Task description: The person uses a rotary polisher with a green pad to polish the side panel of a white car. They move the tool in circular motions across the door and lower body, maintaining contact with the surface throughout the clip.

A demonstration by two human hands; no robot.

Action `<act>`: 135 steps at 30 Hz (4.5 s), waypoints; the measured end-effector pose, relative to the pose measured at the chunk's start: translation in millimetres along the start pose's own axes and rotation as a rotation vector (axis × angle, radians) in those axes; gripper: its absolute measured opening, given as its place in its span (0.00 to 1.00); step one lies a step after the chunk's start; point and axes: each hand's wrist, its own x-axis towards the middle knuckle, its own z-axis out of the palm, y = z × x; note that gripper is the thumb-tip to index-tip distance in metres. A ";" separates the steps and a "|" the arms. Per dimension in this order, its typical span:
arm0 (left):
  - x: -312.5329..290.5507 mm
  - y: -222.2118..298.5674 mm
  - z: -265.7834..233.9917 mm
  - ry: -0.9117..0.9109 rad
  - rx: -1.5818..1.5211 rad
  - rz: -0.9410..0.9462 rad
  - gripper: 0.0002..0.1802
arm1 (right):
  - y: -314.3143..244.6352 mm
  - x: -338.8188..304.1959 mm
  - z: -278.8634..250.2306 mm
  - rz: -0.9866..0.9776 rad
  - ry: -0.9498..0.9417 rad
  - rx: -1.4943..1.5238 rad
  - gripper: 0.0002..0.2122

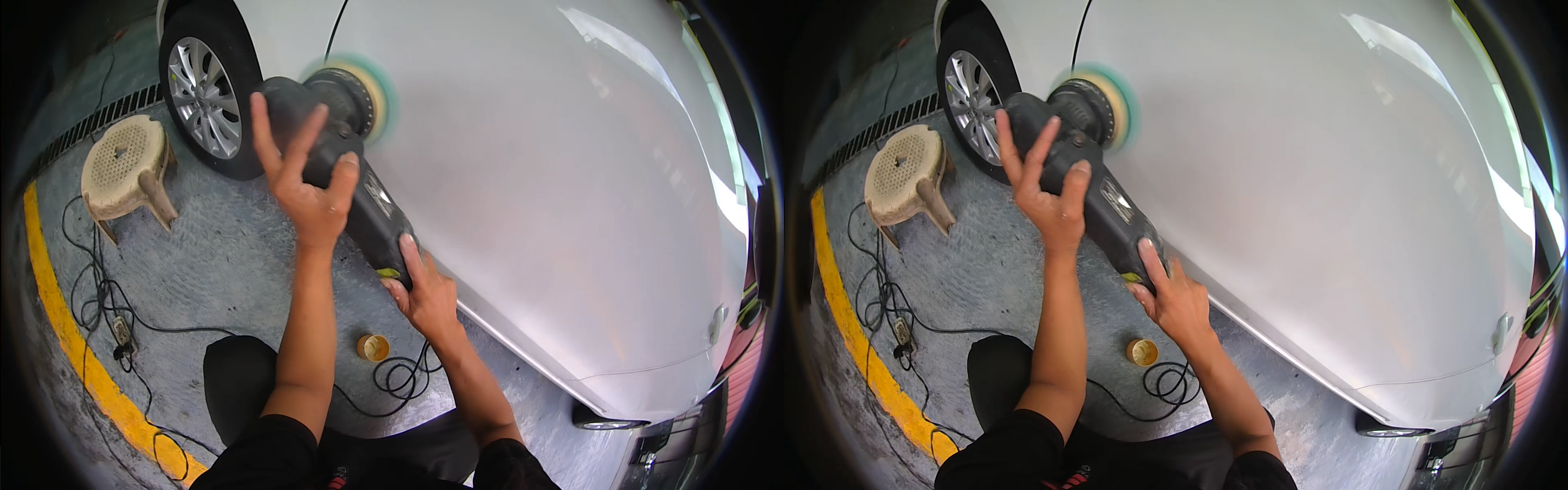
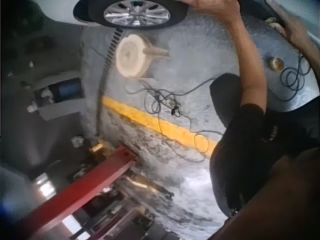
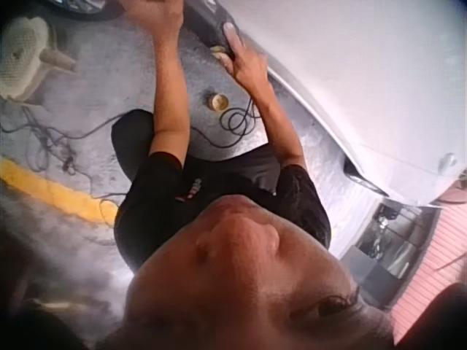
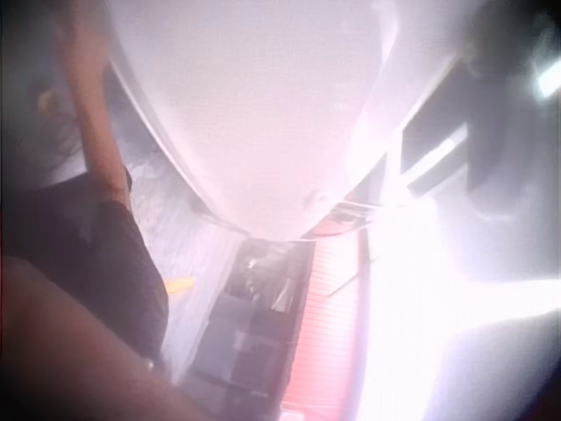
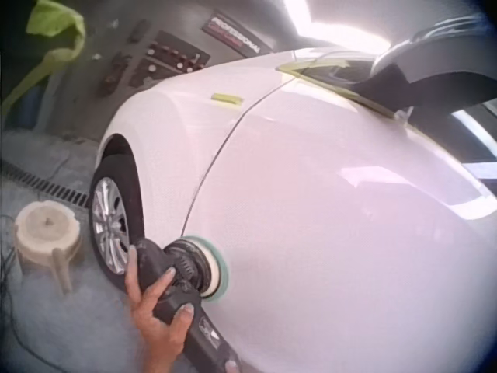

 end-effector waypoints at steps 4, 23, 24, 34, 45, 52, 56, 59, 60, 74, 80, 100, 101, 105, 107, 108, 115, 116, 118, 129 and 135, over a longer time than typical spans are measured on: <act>-27.5 30.1 29.2 -0.105 -0.111 0.143 0.30 | 46.0 -85.5 21.5 0.071 0.127 0.023 0.40; -49.8 10.5 26.6 0.154 -0.139 -0.166 0.42 | 32.1 -23.5 -57.9 -0.081 -0.082 -0.146 0.40; -48.5 20.3 31.7 0.144 -0.142 -0.161 0.42 | 32.7 -31.1 -68.1 -0.083 -0.049 -0.152 0.41; -50.0 69.2 60.1 0.140 -0.496 -0.297 0.56 | 22.1 -75.4 -104.0 0.064 -0.049 -0.076 0.40; -32.8 85.1 58.0 0.191 -0.483 -0.403 0.51 | -0.9 -56.8 -122.2 0.071 -0.048 -0.073 0.40; -12.0 91.9 73.9 0.169 -0.418 -0.287 0.52 | -8.3 -51.3 -154.2 0.161 -0.038 -0.037 0.40; -28.9 91.6 66.5 0.202 -0.395 -0.399 0.51 | -14.8 -51.4 -157.0 0.182 -0.117 -0.043 0.40; -50.0 86.2 57.0 0.231 -0.433 -0.490 0.51 | -31.5 -55.3 -170.1 0.132 -0.239 -0.138 0.39; -44.9 91.7 57.9 0.231 -0.441 -0.483 0.51 | -30.8 -54.4 -170.5 0.140 -0.196 -0.139 0.39; -36.3 86.2 64.5 0.242 -0.433 -0.378 0.52 | -13.6 -55.8 -158.1 0.164 -0.118 -0.074 0.39; -97.6 102.5 65.6 0.146 -0.361 -0.293 0.51 | 71.6 -162.0 -96.6 0.209 0.006 -0.112 0.42; -199.4 71.2 18.3 0.179 -0.180 -0.892 0.61 | 108.7 -190.0 -46.6 -0.010 -0.284 -0.363 0.40; -209.3 83.3 18.9 0.138 -0.181 -0.931 0.61 | 112.6 -210.6 -53.8 -0.010 -0.258 -0.376 0.39; -229.0 90.5 8.3 0.229 -0.316 -1.182 0.59 | 104.4 -226.6 -54.8 -0.035 -0.342 -0.406 0.37; -234.8 65.9 -1.6 0.311 -0.358 -1.247 0.58 | 96.1 -192.7 -38.6 -0.074 -0.458 -0.454 0.37; -245.3 45.6 -5.6 0.313 -0.296 -1.251 0.59 | 95.3 -182.0 -23.4 -0.074 -0.475 -0.495 0.38; -214.9 -83.9 -46.4 0.505 -0.322 -1.256 0.54 | 49.5 -80.6 88.5 -0.065 -0.463 -0.493 0.30; -216.8 -95.0 -52.6 0.520 -0.350 -1.274 0.54 | 42.0 -67.2 97.6 -0.083 -0.464 -0.483 0.30; -219.1 -117.8 -59.9 0.543 -0.409 -1.293 0.53 | 41.0 -60.3 102.3 -0.086 -0.484 -0.483 0.30; -278.1 -64.1 -32.3 0.529 -0.406 -1.426 0.54 | 67.1 -124.9 61.5 -0.073 -0.454 -0.494 0.30; -196.4 -138.7 -67.2 0.527 -0.307 -1.239 0.53 | 38.4 -48.5 139.5 -0.094 -0.400 -0.426 0.31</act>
